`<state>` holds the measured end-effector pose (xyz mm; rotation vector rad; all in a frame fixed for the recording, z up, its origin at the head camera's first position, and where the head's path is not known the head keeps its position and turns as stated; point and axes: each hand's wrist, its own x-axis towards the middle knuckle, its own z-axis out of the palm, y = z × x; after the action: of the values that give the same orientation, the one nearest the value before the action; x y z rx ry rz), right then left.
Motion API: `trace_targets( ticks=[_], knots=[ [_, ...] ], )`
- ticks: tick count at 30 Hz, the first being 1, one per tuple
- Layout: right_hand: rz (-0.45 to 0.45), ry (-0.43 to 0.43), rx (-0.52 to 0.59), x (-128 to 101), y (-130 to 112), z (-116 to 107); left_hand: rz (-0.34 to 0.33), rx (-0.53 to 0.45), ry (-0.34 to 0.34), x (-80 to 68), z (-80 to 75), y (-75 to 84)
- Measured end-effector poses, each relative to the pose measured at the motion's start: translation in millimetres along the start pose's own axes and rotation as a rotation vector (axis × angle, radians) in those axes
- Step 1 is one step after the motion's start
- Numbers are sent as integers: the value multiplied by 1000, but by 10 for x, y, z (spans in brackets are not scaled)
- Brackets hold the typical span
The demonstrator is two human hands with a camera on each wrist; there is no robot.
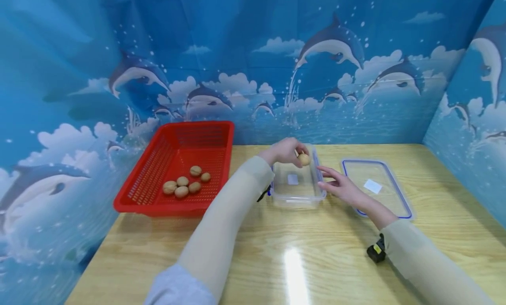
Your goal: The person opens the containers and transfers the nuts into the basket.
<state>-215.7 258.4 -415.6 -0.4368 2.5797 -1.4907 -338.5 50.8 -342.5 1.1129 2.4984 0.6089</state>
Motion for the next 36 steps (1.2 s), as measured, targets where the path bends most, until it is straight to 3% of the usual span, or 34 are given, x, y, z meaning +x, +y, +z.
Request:
trace_targets(
  ticks=[9, 21, 29, 36],
  knots=[
    [-6, 9, -20, -6, -7, -3, 31, -2, 32, -186, -335, 89],
    [0, 0, -34, -18, -16, -18, 121, -57, 63, -610, -560, 101],
    [-4, -4, -42, -20, -24, -15, 85, -161, 149, -1011, -676, -32],
    [-2, -9, -51, 0, -31, 5, 39, -225, 252, -1398, -761, -261]
  ],
)
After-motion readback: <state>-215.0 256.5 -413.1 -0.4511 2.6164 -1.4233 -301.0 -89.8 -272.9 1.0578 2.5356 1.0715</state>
